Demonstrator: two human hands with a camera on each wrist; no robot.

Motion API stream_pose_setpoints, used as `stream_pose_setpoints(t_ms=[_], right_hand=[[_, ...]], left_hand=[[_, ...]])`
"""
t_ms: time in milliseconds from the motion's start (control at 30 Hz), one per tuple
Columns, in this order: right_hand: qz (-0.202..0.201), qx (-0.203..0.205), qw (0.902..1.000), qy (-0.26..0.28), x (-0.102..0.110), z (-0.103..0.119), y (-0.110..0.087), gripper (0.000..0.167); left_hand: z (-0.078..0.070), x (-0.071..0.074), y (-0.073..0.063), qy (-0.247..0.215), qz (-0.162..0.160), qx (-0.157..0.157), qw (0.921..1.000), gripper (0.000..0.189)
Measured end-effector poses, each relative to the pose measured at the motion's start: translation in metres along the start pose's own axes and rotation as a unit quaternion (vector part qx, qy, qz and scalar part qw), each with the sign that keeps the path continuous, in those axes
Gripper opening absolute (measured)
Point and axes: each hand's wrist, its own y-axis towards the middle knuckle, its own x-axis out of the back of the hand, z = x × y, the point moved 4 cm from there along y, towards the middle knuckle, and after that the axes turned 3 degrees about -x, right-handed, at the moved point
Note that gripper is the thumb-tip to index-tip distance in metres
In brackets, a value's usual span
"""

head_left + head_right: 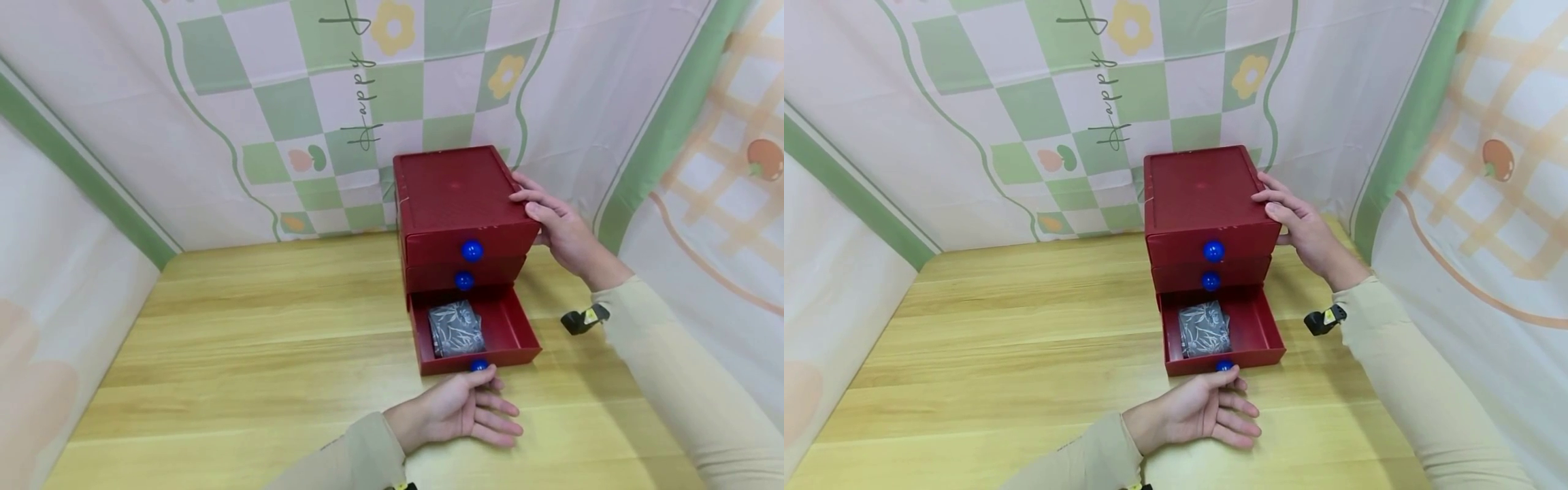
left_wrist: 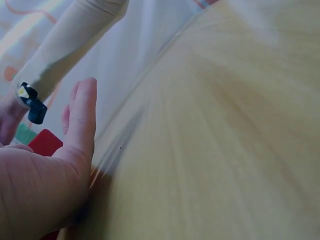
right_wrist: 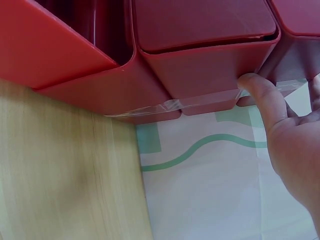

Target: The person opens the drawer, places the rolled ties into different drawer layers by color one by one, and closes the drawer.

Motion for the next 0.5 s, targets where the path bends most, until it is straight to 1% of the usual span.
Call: stream_pose_setpoints(t_ms=[267,500], right_hand=[[-0.001,0.001,1.0000,-0.001,0.0001,-0.0001,-0.0003,0.030],[0.001,0.003,1.0000,0.002,-0.0001,0.0000,-0.0001,0.030]], left_hand=[[0.0001,0.0007,0.0005,0.001,-0.002,0.005,1.0000,0.032],[0.0003,0.0005,0.0012,0.004,-0.003,0.002,1.0000,0.032]])
